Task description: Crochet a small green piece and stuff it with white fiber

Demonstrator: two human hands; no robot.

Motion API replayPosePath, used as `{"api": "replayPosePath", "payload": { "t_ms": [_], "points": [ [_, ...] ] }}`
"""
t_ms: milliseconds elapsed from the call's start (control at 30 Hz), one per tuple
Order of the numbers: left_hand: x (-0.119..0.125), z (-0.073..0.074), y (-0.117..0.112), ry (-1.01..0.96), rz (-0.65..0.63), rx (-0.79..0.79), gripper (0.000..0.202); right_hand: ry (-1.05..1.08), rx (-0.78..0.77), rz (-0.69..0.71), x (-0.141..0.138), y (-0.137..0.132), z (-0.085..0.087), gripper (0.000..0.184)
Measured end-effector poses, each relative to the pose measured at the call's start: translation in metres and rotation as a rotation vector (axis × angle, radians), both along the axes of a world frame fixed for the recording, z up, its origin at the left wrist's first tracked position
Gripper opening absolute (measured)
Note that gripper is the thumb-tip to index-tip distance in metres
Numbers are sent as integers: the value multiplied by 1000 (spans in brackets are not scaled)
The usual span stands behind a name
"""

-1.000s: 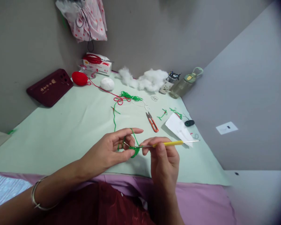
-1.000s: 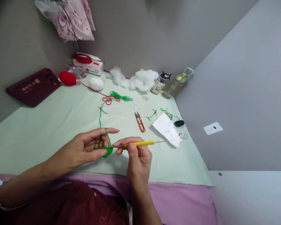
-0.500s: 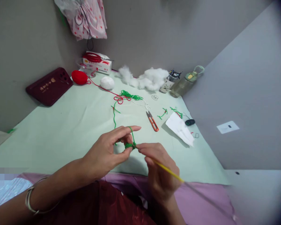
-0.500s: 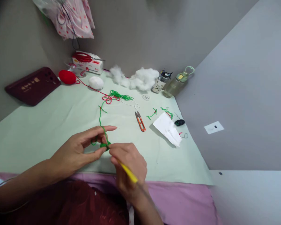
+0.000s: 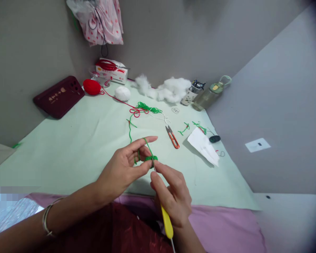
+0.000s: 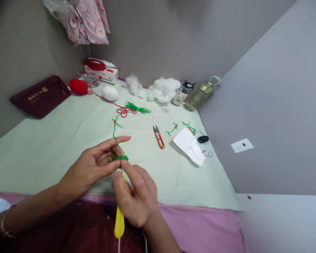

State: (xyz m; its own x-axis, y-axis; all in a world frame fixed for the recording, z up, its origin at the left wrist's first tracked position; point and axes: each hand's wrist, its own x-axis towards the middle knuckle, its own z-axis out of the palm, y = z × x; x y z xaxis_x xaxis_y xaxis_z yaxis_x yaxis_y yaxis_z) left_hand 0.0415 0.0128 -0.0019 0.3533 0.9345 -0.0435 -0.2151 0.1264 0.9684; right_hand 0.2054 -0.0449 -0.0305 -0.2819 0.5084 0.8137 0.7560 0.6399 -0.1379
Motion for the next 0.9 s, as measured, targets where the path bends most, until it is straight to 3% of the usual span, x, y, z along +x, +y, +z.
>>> {"api": "replayPosePath", "payload": {
  "t_ms": [100, 233, 333, 500, 700, 800, 900],
  "points": [
    [1, -4, -3, -158, -85, -163, 59, 62, -5, -10, 1, 0, -5, 55],
    [1, -4, -3, -276, -158, -326, 65, 65, 61, -73, 0, 1, -12, 54],
    [-1, -2, 1, -320, -224, -413, 70, 220, 9, -42, -2, 4, -14, 49],
    [-6, -6, 7, -287, -246, -342, 65, 660, -224, 135, 1, 8, -2, 25],
    [-11, -10, 8, -211, -230, -218, 49, 1029, -407, 252, 5, 10, 9, 20],
    [-11, -10, 6, -207, -269, -221, 53, 1023, -440, 278, 2, 13, 7, 18],
    [-7, -10, 5, -225, -289, -228, 57, 872, -400, 225, -3, 14, 2, 20]
  ]
}}
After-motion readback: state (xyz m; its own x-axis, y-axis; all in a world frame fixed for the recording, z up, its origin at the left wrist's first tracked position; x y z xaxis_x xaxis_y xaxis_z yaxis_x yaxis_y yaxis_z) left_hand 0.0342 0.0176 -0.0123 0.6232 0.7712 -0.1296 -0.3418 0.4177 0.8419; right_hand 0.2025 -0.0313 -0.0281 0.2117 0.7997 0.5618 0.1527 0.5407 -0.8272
